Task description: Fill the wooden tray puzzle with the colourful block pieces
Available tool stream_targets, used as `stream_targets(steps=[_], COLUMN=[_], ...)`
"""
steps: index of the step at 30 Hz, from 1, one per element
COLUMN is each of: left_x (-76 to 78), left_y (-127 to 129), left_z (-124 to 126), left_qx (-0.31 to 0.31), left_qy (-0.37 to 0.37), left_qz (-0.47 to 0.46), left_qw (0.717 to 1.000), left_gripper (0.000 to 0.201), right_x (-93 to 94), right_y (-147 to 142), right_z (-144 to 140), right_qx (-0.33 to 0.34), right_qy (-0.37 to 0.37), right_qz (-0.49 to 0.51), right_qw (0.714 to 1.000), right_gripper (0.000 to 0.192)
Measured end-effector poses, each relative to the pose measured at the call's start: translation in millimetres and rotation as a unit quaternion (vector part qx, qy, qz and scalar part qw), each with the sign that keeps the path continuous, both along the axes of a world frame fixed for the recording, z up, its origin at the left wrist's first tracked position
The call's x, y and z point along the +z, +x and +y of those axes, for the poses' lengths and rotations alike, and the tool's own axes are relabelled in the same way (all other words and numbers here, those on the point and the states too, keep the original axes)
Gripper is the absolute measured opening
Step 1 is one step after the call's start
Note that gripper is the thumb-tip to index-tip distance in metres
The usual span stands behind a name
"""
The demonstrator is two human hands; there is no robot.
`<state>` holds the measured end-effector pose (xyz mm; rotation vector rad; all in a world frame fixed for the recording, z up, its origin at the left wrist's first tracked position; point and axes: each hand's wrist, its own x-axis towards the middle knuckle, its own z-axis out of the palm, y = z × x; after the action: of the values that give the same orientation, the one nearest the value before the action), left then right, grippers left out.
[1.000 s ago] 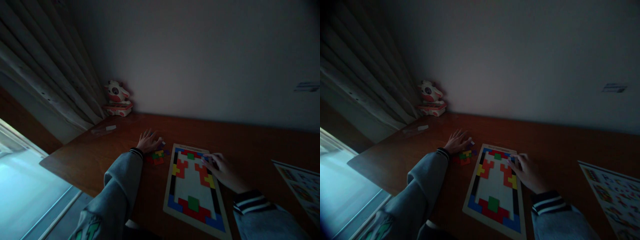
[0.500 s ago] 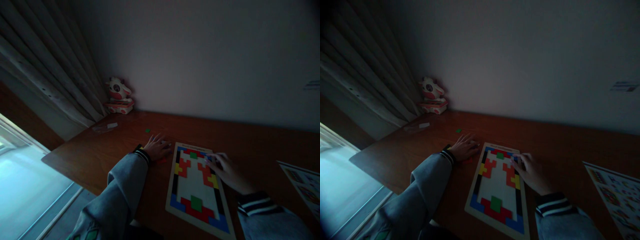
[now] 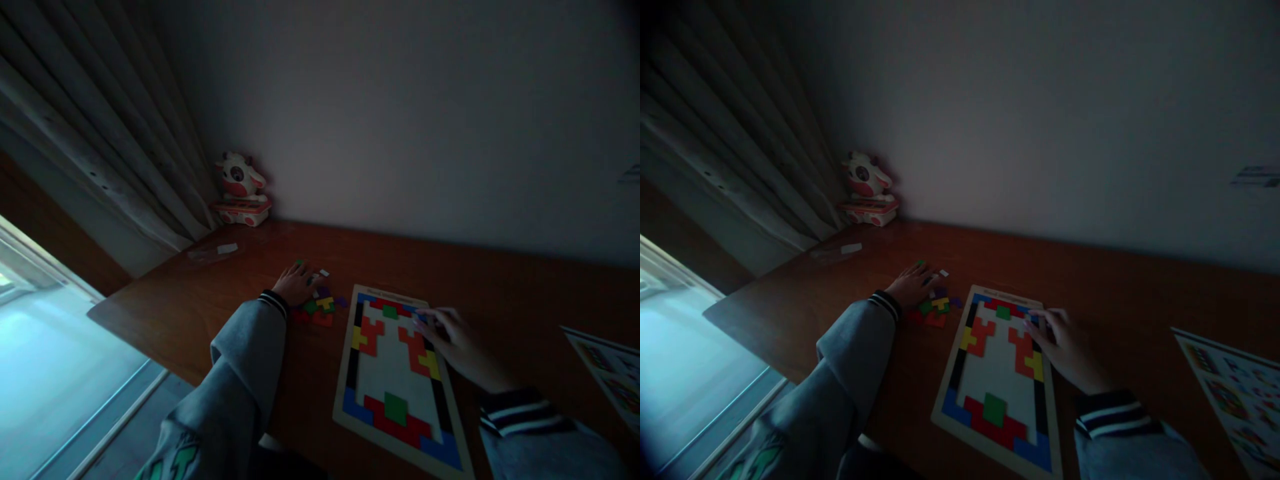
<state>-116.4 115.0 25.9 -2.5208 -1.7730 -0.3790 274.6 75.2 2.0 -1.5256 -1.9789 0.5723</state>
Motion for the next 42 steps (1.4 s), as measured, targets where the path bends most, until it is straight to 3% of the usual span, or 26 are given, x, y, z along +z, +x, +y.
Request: stream_targets(steps=[3,7,12,14,17,22,26,30,33,37,40,42], left_x=[5.2,11.9,0.2,-5.3,-4.1,12.9,14.1,6.9,5.3,8.9,10.5,10.0], left_y=[-3,-18,-39,-39,-28,8,39,54,47,17,-6,-14], left_z=[-18,-47,-71,-72,-70,-69,-71,-68,-67,-64,-60,-57], left_qx=[-0.021,-0.025,0.045,0.038,-0.015,-0.074,-0.018,0.009,0.009,0.026,0.036,0.009], left_qy=[-0.017,-0.021,-0.006,-0.024,-0.024,0.027,0.046,0.037,0.042,0.061,0.069,0.062], left_qz=[-0.004,-0.018,-0.04,-0.042,-0.058,-0.037,-0.046,-0.052,-0.049,-0.066,-0.088,-0.09], left_qw=[1.0,0.999,0.998,0.998,0.998,0.996,0.998,0.998,0.998,0.996,0.993,0.994], left_gripper=[0.041,0.065,0.1,0.104,0.095,0.073,0.06,0.065,0.07,0.068,0.058,0.047], right_x=[-2.1,-2.5,-0.3,1.1,1.9,0.9,1.9,0.3,-2.7,-5.3,-7.1,-8.2], right_y=[2,2,-1,-2,-2,-2,-2,0,2,4,5,5], right_z=[0,1,0,-1,-1,0,-1,0,1,2,2,3], right_qx=[0.002,0.004,0.006,0.007,0.009,0.003,-0.001,-0.002,-0.006,0.001,0.007,0.008], right_qy=[-0.005,-0.004,0.017,0.026,0.026,0.012,0.013,0.005,-0.002,0.001,0.008,0.007], right_qz=[0.001,-0.004,-0.01,-0.011,-0.015,-0.021,-0.02,-0.016,-0.017,-0.012,-0.011,-0.011], right_qw=[1.0,1.0,1.0,1.0,1.0,1.0,1.0,1.0,1.0,1.0,1.0,1.0], right_gripper=[0.046,0.049,0.049,0.048,0.048,0.049,0.05,0.048,0.048,0.049,0.049,0.049])
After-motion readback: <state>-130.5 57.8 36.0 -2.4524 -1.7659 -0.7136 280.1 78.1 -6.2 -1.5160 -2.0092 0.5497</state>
